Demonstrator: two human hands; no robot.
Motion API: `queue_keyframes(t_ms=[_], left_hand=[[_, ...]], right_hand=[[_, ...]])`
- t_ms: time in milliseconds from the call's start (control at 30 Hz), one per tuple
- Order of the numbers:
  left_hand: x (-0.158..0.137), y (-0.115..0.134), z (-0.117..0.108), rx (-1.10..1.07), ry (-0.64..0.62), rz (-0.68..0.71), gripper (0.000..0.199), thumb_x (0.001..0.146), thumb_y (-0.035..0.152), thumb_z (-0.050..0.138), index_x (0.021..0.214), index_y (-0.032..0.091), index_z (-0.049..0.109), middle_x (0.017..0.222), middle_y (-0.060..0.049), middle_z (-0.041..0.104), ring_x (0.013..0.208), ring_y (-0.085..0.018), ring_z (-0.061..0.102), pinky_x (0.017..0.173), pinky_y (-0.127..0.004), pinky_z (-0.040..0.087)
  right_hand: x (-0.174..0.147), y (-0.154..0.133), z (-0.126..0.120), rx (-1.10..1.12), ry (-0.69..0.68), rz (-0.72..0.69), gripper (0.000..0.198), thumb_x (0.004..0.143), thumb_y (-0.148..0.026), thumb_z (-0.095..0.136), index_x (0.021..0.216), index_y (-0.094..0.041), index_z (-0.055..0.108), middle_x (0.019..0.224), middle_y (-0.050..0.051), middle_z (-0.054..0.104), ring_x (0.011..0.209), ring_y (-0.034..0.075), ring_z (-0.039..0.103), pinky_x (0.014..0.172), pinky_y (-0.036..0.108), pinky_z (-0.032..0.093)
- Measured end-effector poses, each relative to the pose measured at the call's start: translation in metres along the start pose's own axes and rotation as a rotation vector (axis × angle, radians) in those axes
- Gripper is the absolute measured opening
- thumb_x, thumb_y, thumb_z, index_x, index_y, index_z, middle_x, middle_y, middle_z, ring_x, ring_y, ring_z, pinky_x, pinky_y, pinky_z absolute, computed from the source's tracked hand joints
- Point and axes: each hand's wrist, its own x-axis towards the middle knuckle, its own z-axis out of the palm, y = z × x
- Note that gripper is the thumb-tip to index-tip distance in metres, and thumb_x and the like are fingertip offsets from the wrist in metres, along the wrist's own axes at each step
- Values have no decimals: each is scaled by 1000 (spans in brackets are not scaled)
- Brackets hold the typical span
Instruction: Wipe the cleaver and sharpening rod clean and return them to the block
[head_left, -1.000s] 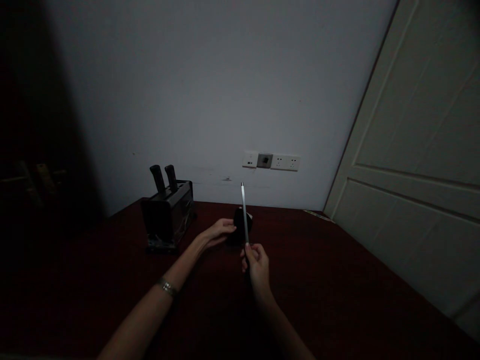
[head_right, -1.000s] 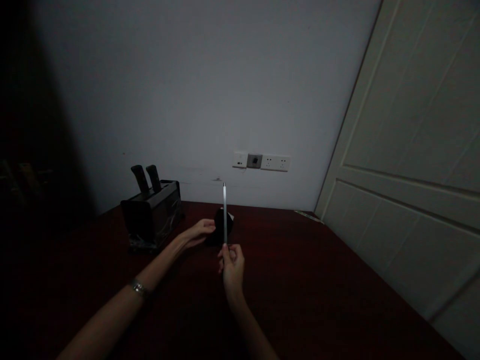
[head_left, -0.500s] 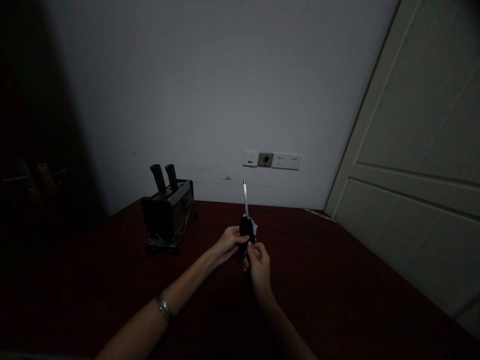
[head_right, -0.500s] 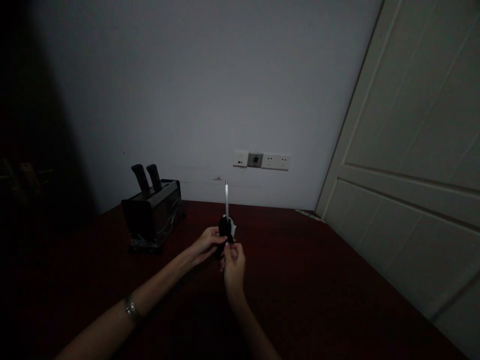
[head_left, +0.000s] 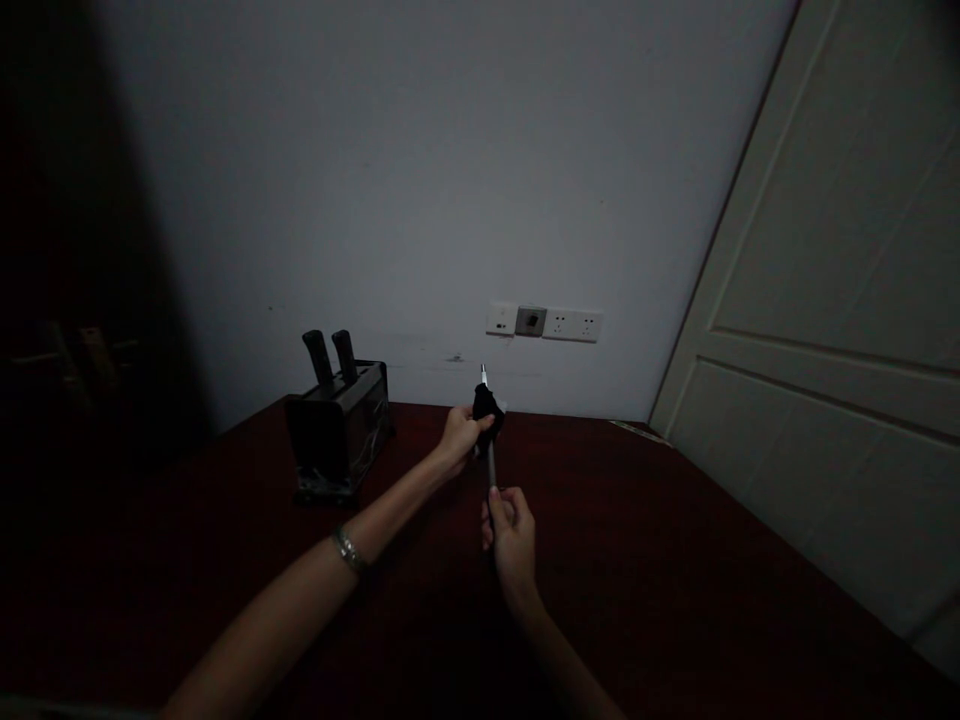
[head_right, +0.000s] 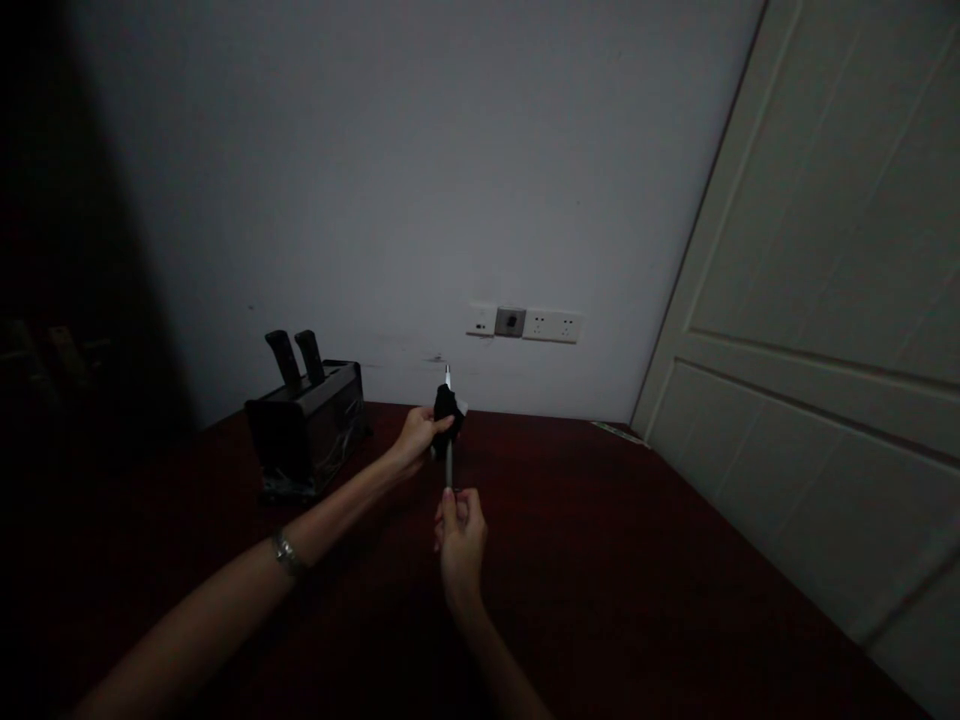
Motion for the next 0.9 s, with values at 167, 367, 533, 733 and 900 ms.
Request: queue_keyframes(t_ms=[167,367,533,733,900], left_hand=[[33,27,-3,-12,32,20,11,60,12,66,57,10,56,47,-2,53,41,-10,48,44,-22,33],[66,63,-10,-113,136,117,9,66,13,63,66,10,55,52,-1,54,48,-12,54,51,-24,40],[69,76,-37,-300,213,267,15,67,18,64,77,9,56,65,-4,61,61,-13,60,61,-24,44],[25,27,-62,-128,43,92,33,55,29,74,79,8,63,68,-5,63,61,-15,59,56,-22,41],[8,-8,-74,-55,24,41,31,54,30,73,76,11,63,65,-1,60,56,-11,54,54,-21,38]], right_hand=[[-2,0,4,50,-24,36,35,73,-51,55,67,-19,41,52,-8,44,34,3,31,30,14,25],[-7,4,5,60,-60,71,38,72,-54,56,67,-19,41,52,-8,44,33,2,30,29,14,24],[-3,0,6,96,-136,0,33,75,-50,55,72,-20,43,56,-7,45,37,3,32,33,15,27],[25,-14,9,159,-247,-145,25,80,-44,52,80,-20,44,64,-5,49,43,5,38,42,18,34],[38,-13,7,125,-255,-190,24,80,-43,52,83,-20,46,64,-5,47,46,6,40,43,19,34]])
